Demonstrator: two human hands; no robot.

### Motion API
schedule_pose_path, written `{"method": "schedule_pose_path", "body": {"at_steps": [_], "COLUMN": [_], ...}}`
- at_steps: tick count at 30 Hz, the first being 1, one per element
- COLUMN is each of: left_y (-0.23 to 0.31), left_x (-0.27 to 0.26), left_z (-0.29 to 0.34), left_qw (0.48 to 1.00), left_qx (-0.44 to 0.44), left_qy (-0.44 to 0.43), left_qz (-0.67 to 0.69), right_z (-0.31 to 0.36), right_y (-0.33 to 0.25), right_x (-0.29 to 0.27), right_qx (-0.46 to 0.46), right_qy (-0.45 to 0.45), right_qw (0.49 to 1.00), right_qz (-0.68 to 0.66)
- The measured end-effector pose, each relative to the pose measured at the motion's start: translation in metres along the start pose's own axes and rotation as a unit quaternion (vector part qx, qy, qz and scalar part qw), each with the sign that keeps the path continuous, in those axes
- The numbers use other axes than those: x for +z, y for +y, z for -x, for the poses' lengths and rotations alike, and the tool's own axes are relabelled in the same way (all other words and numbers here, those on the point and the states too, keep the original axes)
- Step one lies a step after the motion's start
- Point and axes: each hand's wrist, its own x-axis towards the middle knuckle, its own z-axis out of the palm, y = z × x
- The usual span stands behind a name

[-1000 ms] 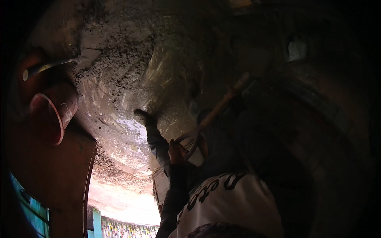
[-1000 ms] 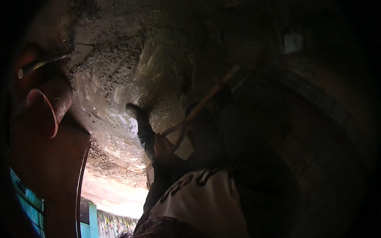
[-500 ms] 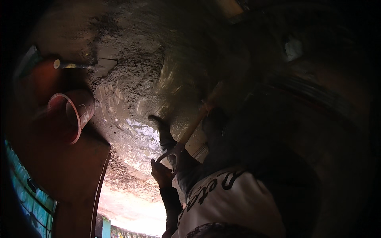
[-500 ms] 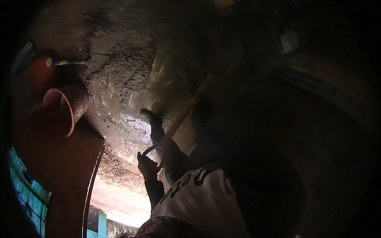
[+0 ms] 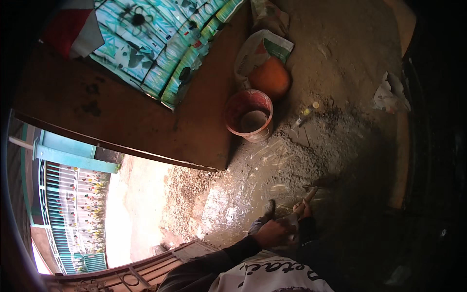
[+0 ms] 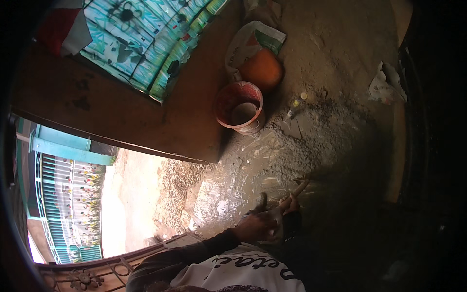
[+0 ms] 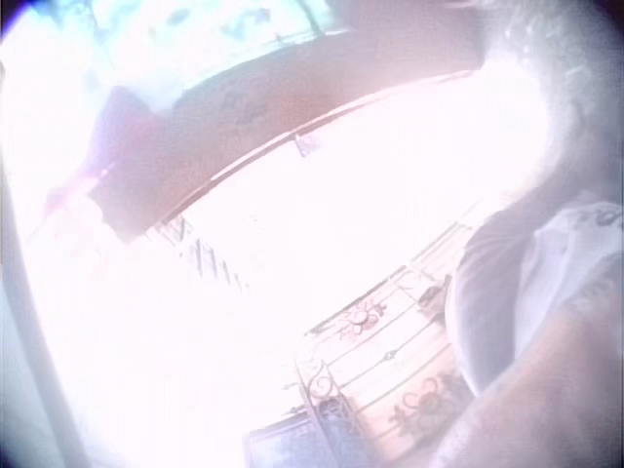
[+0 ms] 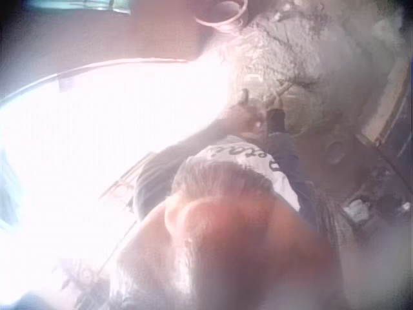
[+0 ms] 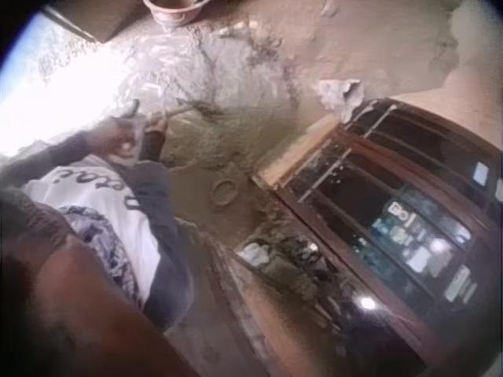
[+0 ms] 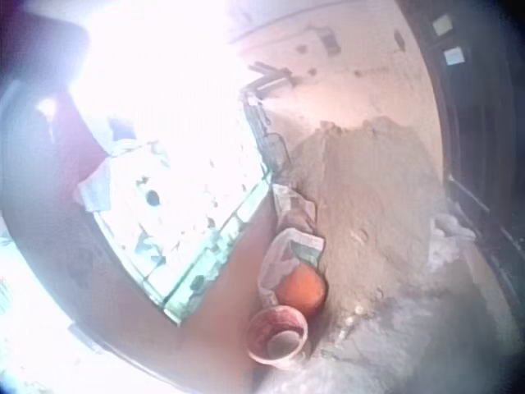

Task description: The person uses a shovel to scoop wet cement from a pile on the floor and throws it onto the ceiling. They repeatedly scoop material and toss it overhead to cover the surface. The person also uses a hoe to mix the cement pile on the floor.

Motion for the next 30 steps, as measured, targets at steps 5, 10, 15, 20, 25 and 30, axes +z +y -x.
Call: {"method": "schedule_pose_path", "body": {"at_steps": [5, 10, 15, 20, 25, 30], "left_y": [0.03, 0.039, 0.056, 0.068, 0.063, 0.077], "left_x": [0.034, 0.046, 0.039, 0.035, 0.037, 0.042], "left_z": [-0.016, -0.047, -0.074, -0.102, -0.112, -0.125], "left_qw": [0.998, 0.997, 0.998, 0.996, 0.996, 0.997], "left_qx": [-0.002, -0.002, 0.006, 0.046, 0.041, 0.055], "left_qy": [-0.004, -0.068, -0.046, -0.04, -0.033, -0.017], "left_qz": [0.059, -0.025, -0.052, -0.062, -0.066, -0.054], "right_z": [0.047, 0.122, 0.188, 0.239, 0.242, 0.237], "right_y": [-0.032, -0.105, -0.152, -0.152, -0.122, -0.118], "right_x": [-0.055, -0.118, -0.192, -0.259, -0.285, -0.291], "right_qx": [0.039, -0.048, -0.122, -0.15, -0.144, -0.171], "right_qy": [0.015, 0.123, 0.231, 0.304, 0.325, 0.321], "right_qw": [0.988, 0.957, 0.917, 0.887, 0.867, 0.853], "right_qz": [0.147, 0.258, 0.302, 0.313, 0.349, 0.374]}}
